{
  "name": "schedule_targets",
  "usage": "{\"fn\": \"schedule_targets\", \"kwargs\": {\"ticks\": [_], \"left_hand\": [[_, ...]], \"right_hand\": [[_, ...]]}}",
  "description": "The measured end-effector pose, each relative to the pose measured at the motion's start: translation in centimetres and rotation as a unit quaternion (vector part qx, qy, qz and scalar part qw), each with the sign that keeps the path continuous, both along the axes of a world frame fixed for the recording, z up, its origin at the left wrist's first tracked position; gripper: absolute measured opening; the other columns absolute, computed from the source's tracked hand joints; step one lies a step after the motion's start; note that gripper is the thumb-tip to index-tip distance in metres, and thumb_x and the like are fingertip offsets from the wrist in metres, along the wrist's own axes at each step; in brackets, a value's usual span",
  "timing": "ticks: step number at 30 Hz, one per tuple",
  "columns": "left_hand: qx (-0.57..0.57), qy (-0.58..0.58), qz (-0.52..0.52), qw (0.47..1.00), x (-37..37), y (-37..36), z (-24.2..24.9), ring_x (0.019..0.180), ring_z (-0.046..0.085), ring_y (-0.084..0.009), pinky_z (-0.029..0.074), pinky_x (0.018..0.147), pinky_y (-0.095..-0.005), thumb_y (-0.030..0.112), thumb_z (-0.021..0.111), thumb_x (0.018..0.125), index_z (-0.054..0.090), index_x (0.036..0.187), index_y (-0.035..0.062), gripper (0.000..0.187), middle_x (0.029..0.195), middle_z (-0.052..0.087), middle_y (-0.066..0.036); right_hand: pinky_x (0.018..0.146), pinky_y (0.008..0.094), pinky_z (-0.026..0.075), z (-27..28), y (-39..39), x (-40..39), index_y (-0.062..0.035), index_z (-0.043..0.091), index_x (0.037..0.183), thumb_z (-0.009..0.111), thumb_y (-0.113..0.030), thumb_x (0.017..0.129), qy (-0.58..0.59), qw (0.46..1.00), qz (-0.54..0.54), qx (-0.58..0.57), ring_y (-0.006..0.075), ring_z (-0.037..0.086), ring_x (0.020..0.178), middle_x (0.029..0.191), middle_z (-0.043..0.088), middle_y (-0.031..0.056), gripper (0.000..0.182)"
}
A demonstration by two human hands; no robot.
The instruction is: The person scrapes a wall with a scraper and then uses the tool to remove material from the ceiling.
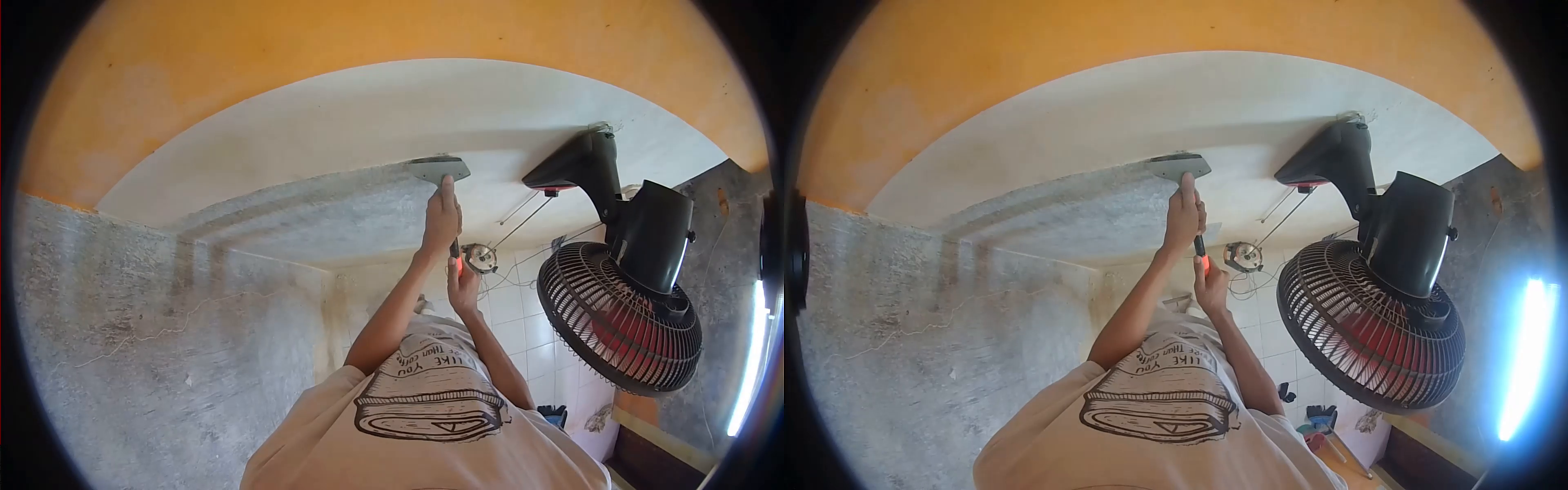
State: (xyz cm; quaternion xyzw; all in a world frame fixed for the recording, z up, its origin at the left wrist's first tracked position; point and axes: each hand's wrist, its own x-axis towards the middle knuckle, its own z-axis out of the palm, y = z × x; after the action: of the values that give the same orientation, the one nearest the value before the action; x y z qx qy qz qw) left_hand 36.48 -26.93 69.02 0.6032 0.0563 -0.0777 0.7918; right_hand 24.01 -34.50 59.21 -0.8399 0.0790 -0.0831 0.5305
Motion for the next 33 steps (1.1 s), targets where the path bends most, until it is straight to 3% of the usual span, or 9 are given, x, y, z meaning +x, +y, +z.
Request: {"fn": "schedule_targets", "kwargs": {"ticks": [6, 9, 15, 21, 28, 30, 33], "left_hand": [[0.064, -0.046, 0.011, 0.997, 0.2, -0.5, -0.6, 0.033, 0.031, -0.0079, 0.027, 0.033, -0.0259, 0.057, 0.035, 0.103, 0.037, 0.072, 0.0121, 0.055, 0.048, 0.033, 0.003], [0.01, 0.034, -0.034, 0.999, 0.1, 0.1, 0.9, 0.034, 0.032, -0.0078, 0.028, 0.033, -0.0259, 0.057, 0.035, 0.103, 0.037, 0.071, 0.012, 0.055, 0.048, 0.033, 0.003], [0.049, -0.004, -0.023, 0.999, -0.2, -0.6, -0.4, 0.035, 0.031, -0.0076, 0.028, 0.033, -0.0259, 0.058, 0.036, 0.103, 0.037, 0.07, 0.0126, 0.056, 0.049, 0.032, 0.003], [-0.004, 0.001, -0.036, 0.999, 0.0, -0.4, 1.0, 0.035, 0.03, -0.0073, 0.027, 0.034, -0.0258, 0.059, 0.036, 0.102, 0.038, 0.071, 0.0121, 0.056, 0.049, 0.032, 0.004], [0.025, 0.008, -0.031, 0.999, 0.4, -0.8, 0.5, 0.035, 0.028, -0.0072, 0.026, 0.034, -0.0261, 0.059, 0.037, 0.102, 0.038, 0.072, 0.012, 0.056, 0.049, 0.031, 0.004], [0.015, 0.015, -0.048, 0.999, 0.3, -0.6, 1.0, 0.034, 0.036, -0.0104, 0.033, 0.035, -0.0284, 0.049, 0.033, 0.106, 0.042, 0.069, 0.0089, 0.056, 0.044, 0.035, 0.002], [0.044, 0.02, -0.037, 0.998, 0.3, -0.9, 0.5, 0.034, 0.037, -0.0105, 0.033, 0.035, -0.0286, 0.05, 0.033, 0.106, 0.042, 0.068, 0.0087, 0.057, 0.044, 0.035, 0.002]], "right_hand": [[0.044, 0.0379, 0.037, -1.1, -0.1, 0.0, 0.0003, 0.055, 0.076, 0.046, -0.045, 0.103, 0.008, 1.0, 0.002, -0.014, 0.0201, 0.046, 0.04, 0.047, 0.044, 0.0108, 0.054], [0.044, 0.0382, 0.037, 0.2, 0.1, 0.2, 0.0004, 0.055, 0.075, 0.045, -0.046, 0.103, -0.027, 1.0, -0.011, -0.005, 0.0197, 0.046, 0.04, 0.046, 0.044, 0.0108, 0.055], [0.044, 0.0388, 0.037, -0.6, -0.2, -0.2, 0.0011, 0.056, 0.078, 0.047, -0.041, 0.104, 0.001, 1.0, -0.006, -0.009, 0.0229, 0.048, 0.04, 0.046, 0.044, 0.0109, 0.05], [0.044, 0.0399, 0.036, 0.3, -0.3, 0.0, 0.0003, 0.056, 0.077, 0.048, -0.037, 0.104, -0.014, 0.999, -0.018, -0.037, 0.0251, 0.048, 0.038, 0.045, 0.043, 0.0114, 0.047], [0.043, 0.0388, 0.036, -0.1, -0.1, 0.2, -0.0003, 0.056, 0.077, 0.047, -0.039, 0.104, -0.054, 0.998, -0.031, -0.027, 0.0223, 0.046, 0.037, 0.044, 0.043, 0.0099, 0.047], [0.043, 0.0382, 0.036, 0.1, -0.4, -0.1, -0.0002, 0.056, 0.078, 0.047, -0.041, 0.104, -0.018, 0.999, -0.025, -0.012, 0.0211, 0.046, 0.038, 0.045, 0.043, 0.0102, 0.049], [0.043, 0.0379, 0.036, 0.1, -0.3, -0.1, -0.0002, 0.056, 0.078, 0.046, -0.042, 0.104, -0.011, 1.0, -0.019, -0.008, 0.0204, 0.045, 0.039, 0.046, 0.043, 0.0099, 0.05]]}}
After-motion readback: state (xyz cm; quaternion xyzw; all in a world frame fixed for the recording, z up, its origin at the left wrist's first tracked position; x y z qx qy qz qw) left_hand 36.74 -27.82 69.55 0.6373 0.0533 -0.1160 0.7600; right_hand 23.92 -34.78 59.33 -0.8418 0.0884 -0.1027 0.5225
